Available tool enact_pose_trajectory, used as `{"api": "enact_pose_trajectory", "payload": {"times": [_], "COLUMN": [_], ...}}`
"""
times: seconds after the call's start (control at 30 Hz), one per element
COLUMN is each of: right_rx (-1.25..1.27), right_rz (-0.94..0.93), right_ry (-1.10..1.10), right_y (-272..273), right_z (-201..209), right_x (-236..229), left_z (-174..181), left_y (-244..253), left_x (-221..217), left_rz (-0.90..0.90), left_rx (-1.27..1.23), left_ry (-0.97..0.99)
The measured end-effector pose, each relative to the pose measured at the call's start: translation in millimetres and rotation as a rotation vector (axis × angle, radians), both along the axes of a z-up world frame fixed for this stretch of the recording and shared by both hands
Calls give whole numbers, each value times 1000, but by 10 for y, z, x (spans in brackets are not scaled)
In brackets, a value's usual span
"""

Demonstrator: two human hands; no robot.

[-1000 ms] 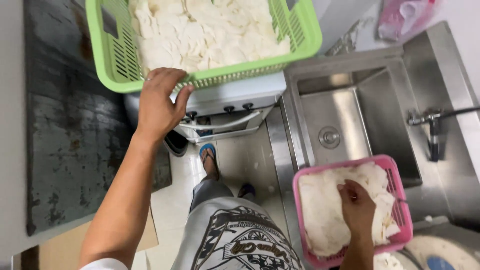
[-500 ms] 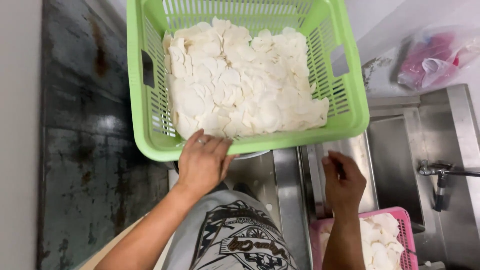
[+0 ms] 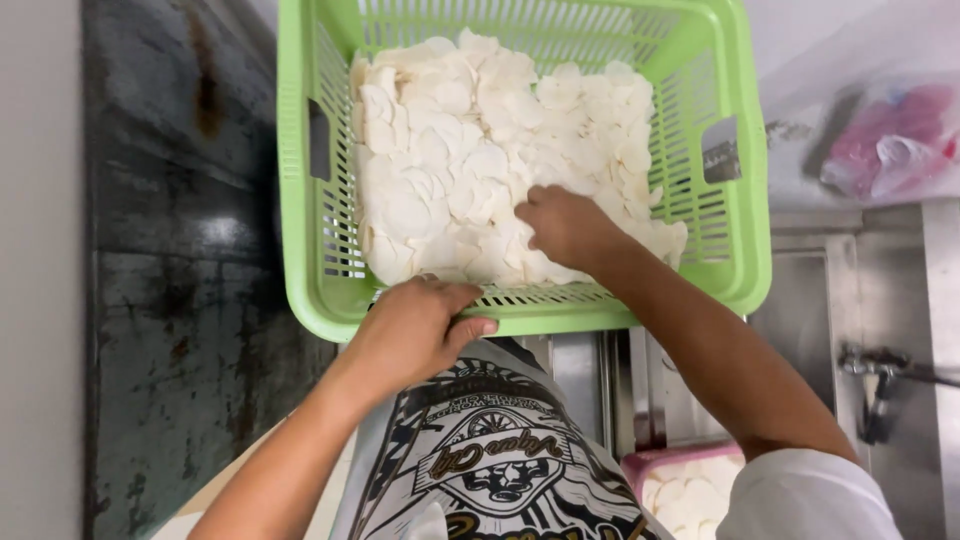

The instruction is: Sorting thin fruit slices into a bowl on a scale and then frying them in a deep fryer.

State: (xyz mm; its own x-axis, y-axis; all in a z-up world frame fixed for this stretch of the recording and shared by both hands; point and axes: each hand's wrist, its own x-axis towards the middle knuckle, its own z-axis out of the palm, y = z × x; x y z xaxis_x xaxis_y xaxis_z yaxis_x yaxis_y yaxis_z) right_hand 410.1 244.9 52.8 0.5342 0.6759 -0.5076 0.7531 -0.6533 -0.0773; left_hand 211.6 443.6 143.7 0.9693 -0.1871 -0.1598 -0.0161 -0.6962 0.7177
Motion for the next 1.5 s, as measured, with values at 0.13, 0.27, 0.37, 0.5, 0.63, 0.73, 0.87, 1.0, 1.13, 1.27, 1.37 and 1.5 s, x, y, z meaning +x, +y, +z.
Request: {"api": "enact_pose_trajectory", "payload": {"times": [0.13, 0.27, 0.37, 0.5, 0.63, 0.73, 0.87, 1.0, 1.13, 1.27, 1.37, 1.5], "right_rx": [45, 198, 417, 709, 740, 784, 507, 537, 578, 611, 571, 548], "right_rz": [68, -168, -319, -625, -688, -621, -413, -296, -392, -340, -207, -180], "right_ry": [143, 301, 345, 509, 594, 511, 290, 192, 180, 109, -10, -102], "right_y": [-29, -236, -413, -439, -408, -344, -157, -188, -351, -244, -111, -107], "right_z": [51, 57, 78, 271, 160, -104, -180, -201, -308, -228, -337, -705], "right_x": [145, 577, 901, 867, 890, 912, 752, 766, 970, 864, 733, 771], "left_z": [-9, -342, -620, -1197, -1373, -1251, -1145, -1241, -1286, -1347, -1337, -1329], "left_y": [141, 133, 27, -151, -223, -223, -217, -199, -190, -179, -156, -86], "left_x": [475, 1119, 1614, 1971, 1848, 1827, 1828, 1931, 1925, 1941, 1949, 1985], "left_rz": [67, 89, 101, 106, 35, -13, 1, 4, 29, 15, 9, 88], "left_rx": [-31, 160, 243, 266, 215, 266, 239, 200, 161, 148, 168, 167], "left_ry": [131, 42, 24, 52, 119, 167, 178, 29, 82, 212, 245, 165]}}
